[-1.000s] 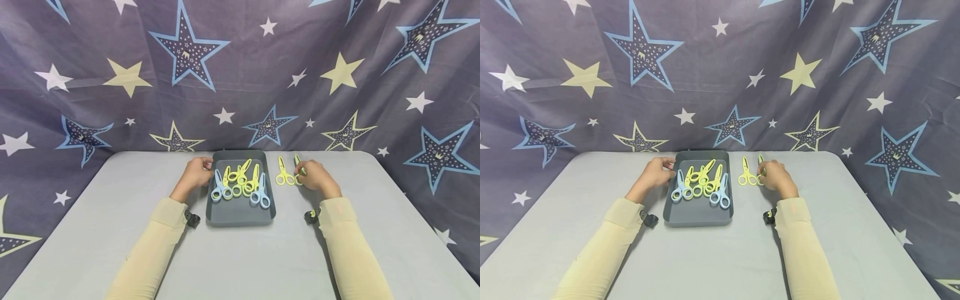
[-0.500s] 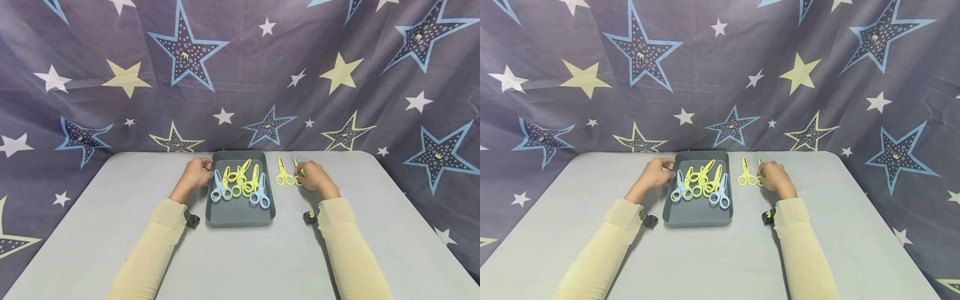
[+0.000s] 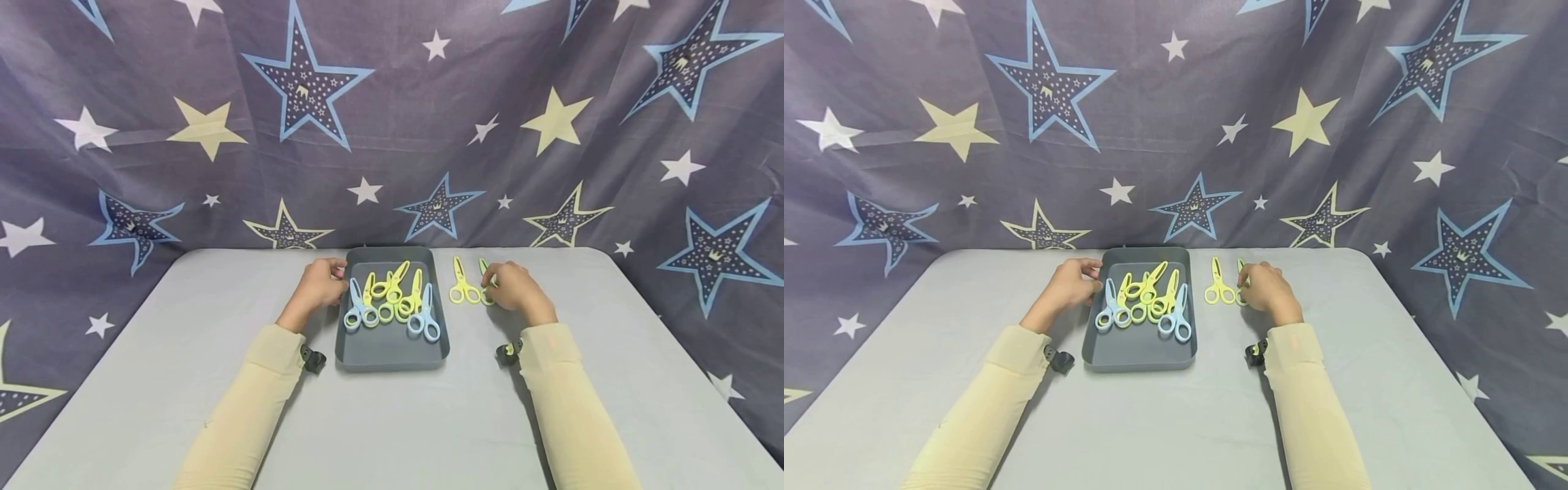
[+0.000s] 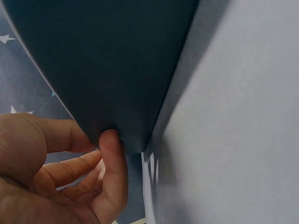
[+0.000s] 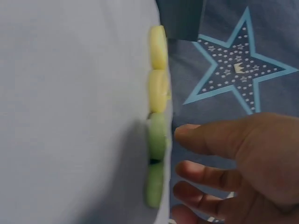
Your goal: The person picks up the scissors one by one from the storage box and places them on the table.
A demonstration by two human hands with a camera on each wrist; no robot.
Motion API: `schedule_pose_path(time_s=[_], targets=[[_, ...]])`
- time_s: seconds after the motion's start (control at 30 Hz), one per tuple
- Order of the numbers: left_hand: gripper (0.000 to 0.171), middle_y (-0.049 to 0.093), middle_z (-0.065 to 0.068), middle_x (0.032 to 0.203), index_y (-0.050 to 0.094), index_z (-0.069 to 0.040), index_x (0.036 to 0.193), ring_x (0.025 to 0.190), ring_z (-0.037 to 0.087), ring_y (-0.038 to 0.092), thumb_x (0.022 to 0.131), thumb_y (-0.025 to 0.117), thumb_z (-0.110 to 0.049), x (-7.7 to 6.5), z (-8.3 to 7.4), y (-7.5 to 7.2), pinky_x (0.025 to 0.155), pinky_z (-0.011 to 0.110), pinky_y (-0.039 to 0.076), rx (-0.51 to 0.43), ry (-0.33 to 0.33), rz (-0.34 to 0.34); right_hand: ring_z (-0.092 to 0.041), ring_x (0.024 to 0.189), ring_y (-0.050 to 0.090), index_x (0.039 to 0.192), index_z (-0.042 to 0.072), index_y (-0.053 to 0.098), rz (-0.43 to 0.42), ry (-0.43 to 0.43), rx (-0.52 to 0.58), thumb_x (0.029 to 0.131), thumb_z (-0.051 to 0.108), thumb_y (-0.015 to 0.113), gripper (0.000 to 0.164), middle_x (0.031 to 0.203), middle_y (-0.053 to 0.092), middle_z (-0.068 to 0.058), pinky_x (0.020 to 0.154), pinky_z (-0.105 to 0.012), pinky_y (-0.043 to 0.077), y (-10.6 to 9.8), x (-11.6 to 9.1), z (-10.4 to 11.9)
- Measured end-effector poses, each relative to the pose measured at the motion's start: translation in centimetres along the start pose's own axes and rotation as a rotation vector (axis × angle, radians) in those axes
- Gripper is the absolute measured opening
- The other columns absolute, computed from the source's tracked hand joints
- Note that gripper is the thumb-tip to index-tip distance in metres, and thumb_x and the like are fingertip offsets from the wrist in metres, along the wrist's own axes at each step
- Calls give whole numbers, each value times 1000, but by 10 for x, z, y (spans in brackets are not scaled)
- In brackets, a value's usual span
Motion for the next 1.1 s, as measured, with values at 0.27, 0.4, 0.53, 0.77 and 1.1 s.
schedule_pose_path(time_s=[0.27,0.4,0.53,0.77,1.1], targets=[[55,64,23,116,58,5,139,69,20,68,85,63,4,-1,-2,0,57,27,64,7,1,-1,-36,102,61,113,0,70,-2,-25,-12,93,11,68,23,104,69,-18,95,-56,52,-14,-5,16],[55,64,23,115,58,5,139,69,20,68,85,64,4,-2,-2,0,57,28,64,7,0,-1,-35,97,62,113,-1,70,0,-72,-25,93,12,68,24,99,70,-16,93,-55,53,-21,-8,30],[54,64,23,115,58,5,139,69,20,68,85,64,4,-2,-3,0,57,28,64,8,5,-3,-34,95,64,114,0,70,12,-129,-27,93,14,67,25,98,70,-16,90,-54,55,-28,-11,47],[56,64,23,115,58,5,139,70,20,68,84,63,4,-1,-3,0,57,28,64,6,4,-2,-29,89,64,113,-1,70,44,-243,-41,92,14,70,25,93,70,-12,87,-49,56,-31,-17,77],[56,63,27,120,56,6,141,74,22,68,85,62,4,-2,-3,0,59,27,65,-7,0,5,-30,102,67,121,0,68,125,-271,-76,96,19,70,31,100,73,-11,101,-49,53,-25,-24,107]])
Point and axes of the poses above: each hand's wrist, its own x-axis towards the middle knuckle, its own y-axis out of the palm, z = x × y, the point moved 1 cm from there along x, towards the middle knuckle
